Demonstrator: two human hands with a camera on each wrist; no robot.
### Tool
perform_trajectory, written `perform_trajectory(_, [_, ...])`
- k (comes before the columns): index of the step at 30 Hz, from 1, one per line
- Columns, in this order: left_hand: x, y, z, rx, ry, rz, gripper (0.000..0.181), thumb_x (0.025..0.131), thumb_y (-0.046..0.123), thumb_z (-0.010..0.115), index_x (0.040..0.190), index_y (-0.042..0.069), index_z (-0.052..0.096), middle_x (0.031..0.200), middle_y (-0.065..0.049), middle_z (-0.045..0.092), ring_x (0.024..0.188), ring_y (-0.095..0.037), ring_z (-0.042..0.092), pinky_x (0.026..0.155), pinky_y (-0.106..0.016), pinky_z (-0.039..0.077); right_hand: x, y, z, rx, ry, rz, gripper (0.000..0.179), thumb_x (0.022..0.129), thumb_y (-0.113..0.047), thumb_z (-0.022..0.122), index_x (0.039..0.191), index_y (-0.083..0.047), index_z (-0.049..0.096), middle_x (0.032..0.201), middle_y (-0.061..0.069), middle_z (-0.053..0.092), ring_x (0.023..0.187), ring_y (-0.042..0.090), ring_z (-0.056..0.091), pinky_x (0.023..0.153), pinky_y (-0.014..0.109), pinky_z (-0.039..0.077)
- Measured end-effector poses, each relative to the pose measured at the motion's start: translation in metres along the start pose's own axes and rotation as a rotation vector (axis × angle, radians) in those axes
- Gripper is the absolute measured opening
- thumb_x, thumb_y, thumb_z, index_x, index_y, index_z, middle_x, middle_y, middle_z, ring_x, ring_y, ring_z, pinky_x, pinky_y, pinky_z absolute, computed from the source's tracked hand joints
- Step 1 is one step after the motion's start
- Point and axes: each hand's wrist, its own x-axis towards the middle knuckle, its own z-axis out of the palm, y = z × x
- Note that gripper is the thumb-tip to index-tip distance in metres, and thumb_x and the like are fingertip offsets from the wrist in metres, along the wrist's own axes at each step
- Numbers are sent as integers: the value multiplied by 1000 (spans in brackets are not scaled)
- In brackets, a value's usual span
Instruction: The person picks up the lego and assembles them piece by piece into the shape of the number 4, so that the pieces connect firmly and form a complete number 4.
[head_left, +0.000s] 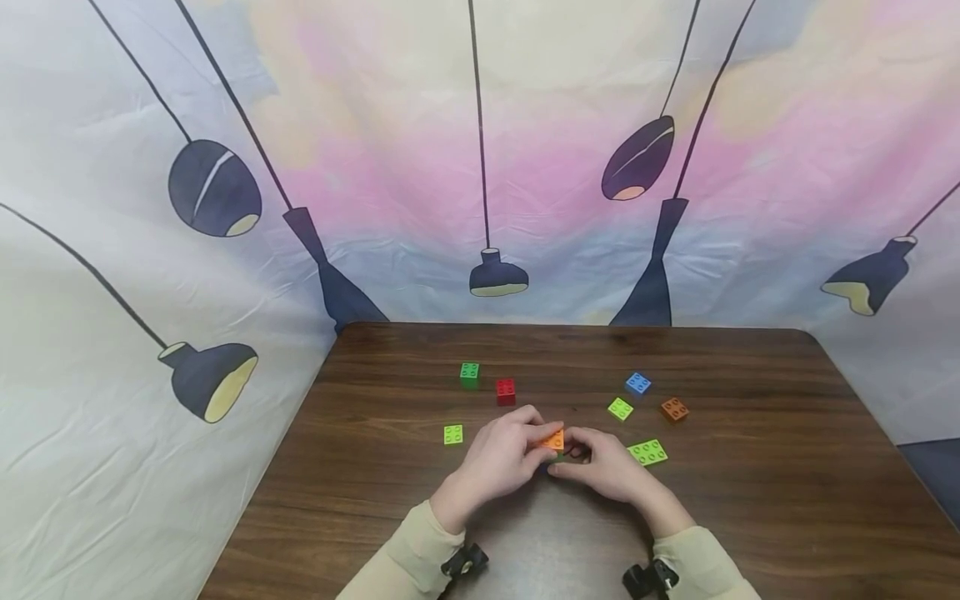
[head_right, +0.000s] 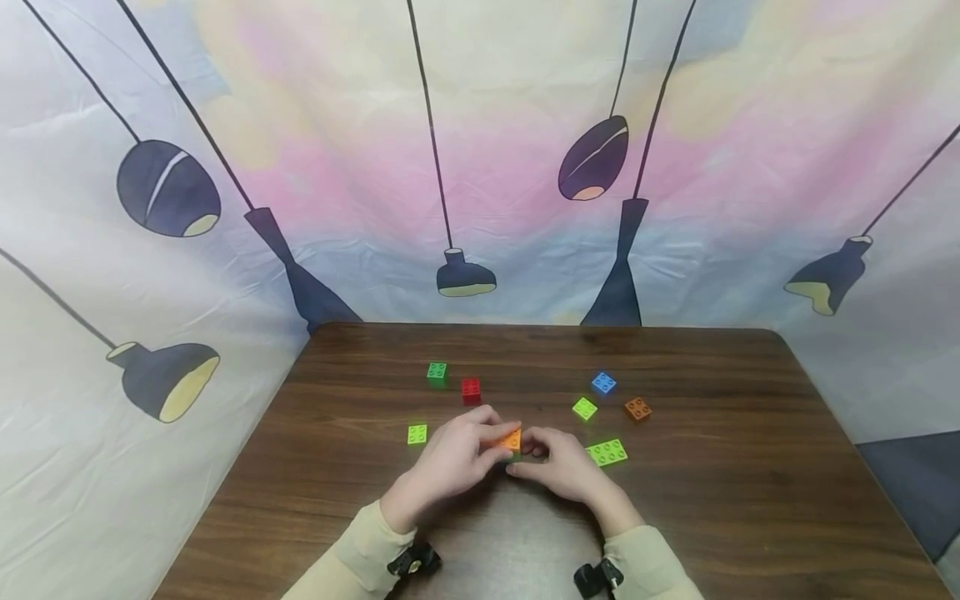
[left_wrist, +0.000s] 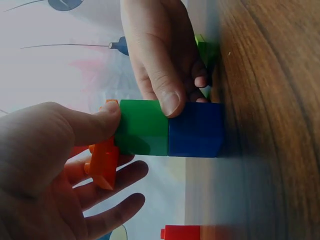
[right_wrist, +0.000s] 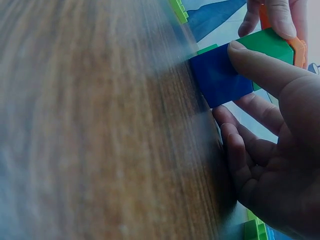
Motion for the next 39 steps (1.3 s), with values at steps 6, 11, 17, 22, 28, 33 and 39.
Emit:
perform_trajectory(6, [0, 1, -1, -10, 9, -28, 41, 96, 30, 83, 136, 23, 76, 104, 9, 62, 71, -1, 48, 58, -18, 38, 0, -1, 1, 1, 0, 0, 35, 91, -43, 86, 114, -19, 73, 103, -6, 66, 96, 15, 60, 81, 31, 51])
perform_trajectory(11, [1, 1, -1, -21, 0, -53, 40, 95, 27, 84, 134, 23, 77, 101, 11, 60, 70, -2, 48, 58, -19, 39, 0, -2, 1, 6, -2, -1, 34, 91, -42, 86, 113, -20, 73, 103, -6, 66, 96, 15, 60, 81, 31, 51])
perform_trajectory(17, [3, 4, -2, -2, -23, -68, 40, 95, 28, 85, 133, 23, 78, 97, 12, 56, 71, -2, 48, 58, -19, 38, 2, -1, 2, 6, -5, 4, 34, 91, -43, 85, 113, -20, 73, 103, -6, 66, 97, 16, 60, 82, 31, 50])
perform_trajectory(22, [7, 7, -5, 38, -44, -69, 38, 94, 28, 85, 132, 24, 79, 94, 13, 55, 71, -1, 48, 58, -19, 37, 2, 2, 1, 1, -2, 5, 34, 91, -44, 86, 113, -21, 73, 103, -6, 66, 97, 16, 60, 81, 31, 51])
perform_trajectory(28, [8, 10, -6, 29, -54, -107, 38, 93, 27, 85, 131, 25, 79, 93, 14, 54, 69, -1, 48, 56, -20, 37, 1, 1, 1, 8, 1, 4, 35, 91, -43, 86, 113, -20, 73, 103, -6, 66, 97, 16, 60, 81, 31, 51])
perform_trajectory(33, [7, 12, -5, 0, -42, -142, 38, 92, 26, 86, 130, 26, 80, 94, 14, 58, 68, 0, 49, 55, -21, 38, 1, 0, 1, 3, 2, 3, 34, 91, -43, 86, 112, -21, 73, 103, -6, 66, 97, 16, 60, 81, 30, 51])
perform_trajectory(39, [6, 11, -5, 17, -49, -112, 39, 94, 27, 85, 132, 25, 79, 107, 11, 71, 81, -3, 64, 60, -22, 45, 0, -1, 1, 1, 4, 13, 35, 90, -43, 87, 113, -20, 73, 102, -5, 67, 96, 16, 60, 80, 31, 50])
